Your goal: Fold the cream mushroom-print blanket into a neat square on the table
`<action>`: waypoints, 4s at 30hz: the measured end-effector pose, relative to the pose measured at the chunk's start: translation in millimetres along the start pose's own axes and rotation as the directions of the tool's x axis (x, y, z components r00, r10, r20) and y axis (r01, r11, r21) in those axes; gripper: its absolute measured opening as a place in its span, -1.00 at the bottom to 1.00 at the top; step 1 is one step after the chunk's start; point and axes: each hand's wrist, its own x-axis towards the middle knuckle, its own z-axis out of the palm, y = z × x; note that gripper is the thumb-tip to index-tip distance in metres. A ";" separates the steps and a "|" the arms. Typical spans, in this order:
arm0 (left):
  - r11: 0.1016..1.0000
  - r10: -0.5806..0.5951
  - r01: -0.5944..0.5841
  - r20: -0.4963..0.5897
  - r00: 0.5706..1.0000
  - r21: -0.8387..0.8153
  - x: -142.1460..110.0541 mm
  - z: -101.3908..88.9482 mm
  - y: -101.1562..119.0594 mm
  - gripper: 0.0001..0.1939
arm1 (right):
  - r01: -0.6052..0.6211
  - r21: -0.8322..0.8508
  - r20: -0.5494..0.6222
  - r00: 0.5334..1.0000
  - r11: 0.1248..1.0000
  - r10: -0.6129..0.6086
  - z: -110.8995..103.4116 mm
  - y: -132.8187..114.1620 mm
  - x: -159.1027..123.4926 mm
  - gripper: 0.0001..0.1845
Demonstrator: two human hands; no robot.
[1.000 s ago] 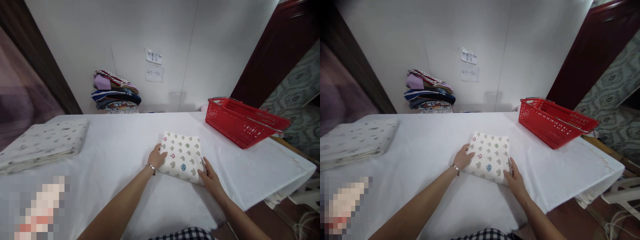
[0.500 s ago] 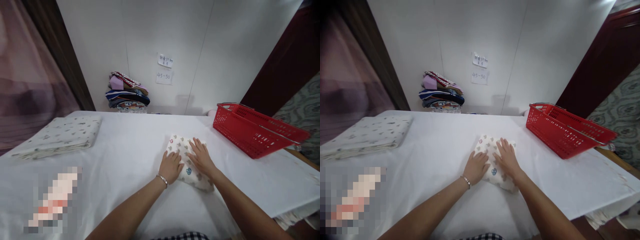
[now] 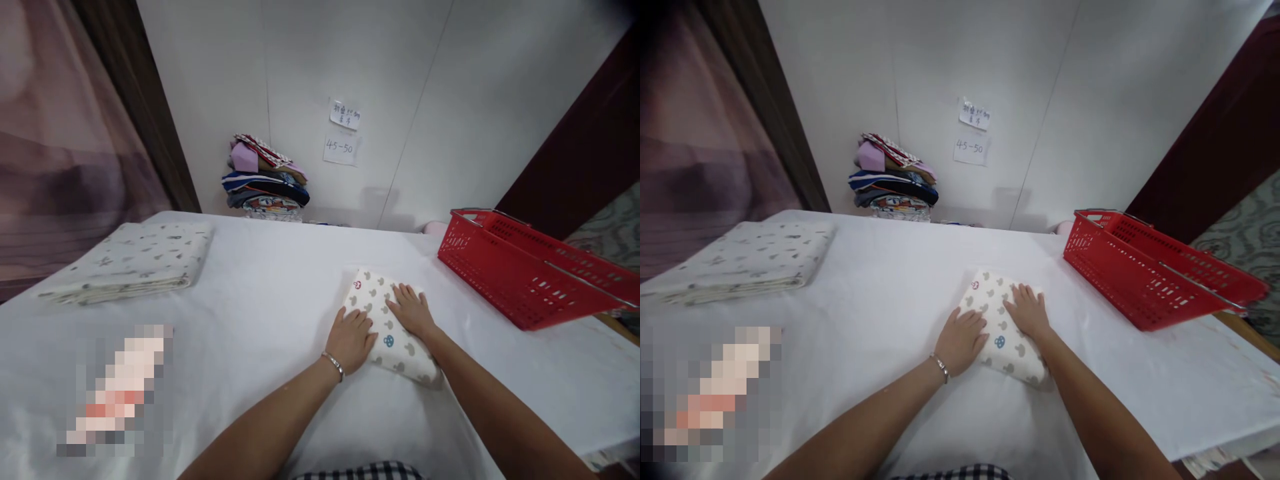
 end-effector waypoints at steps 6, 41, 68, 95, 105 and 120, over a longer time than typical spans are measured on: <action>0.959 -0.153 0.124 -0.095 0.984 -0.256 2.2 -10.2 -16.8 -0.70 | -0.074 0.441 -0.209 0.961 0.894 0.183 -3.3 23.1 -2.9 -0.37; 0.342 -0.825 0.693 0.151 0.545 -0.635 -27.2 -55.4 -67.4 -0.15 | 0.289 0.386 -0.231 0.950 0.876 -0.211 -20.0 -99.0 60.5 -0.35; 0.594 -0.762 0.674 -0.040 0.646 -0.439 -34.9 -39.4 -65.5 -0.59 | 0.338 0.182 0.129 0.923 0.923 -0.363 -9.9 -185.0 95.5 -0.36; 0.548 -0.790 0.681 -0.032 0.613 -0.487 -32.2 -39.4 -74.4 -0.44 | -0.372 0.902 0.361 0.928 0.222 0.086 -6.0 -42.5 63.3 -0.08; 0.485 -0.771 0.625 0.038 0.636 -0.612 -33.6 -46.0 -83.3 -0.40 | -0.713 0.698 0.682 0.691 -0.069 -0.239 -30.4 -47.8 2.6 -0.43; 0.517 -0.692 0.534 0.040 0.721 -0.669 -34.0 -31.0 -92.8 -0.67 | -0.399 0.878 0.360 0.915 0.264 0.185 -207.1 -18.3 21.3 -0.53</action>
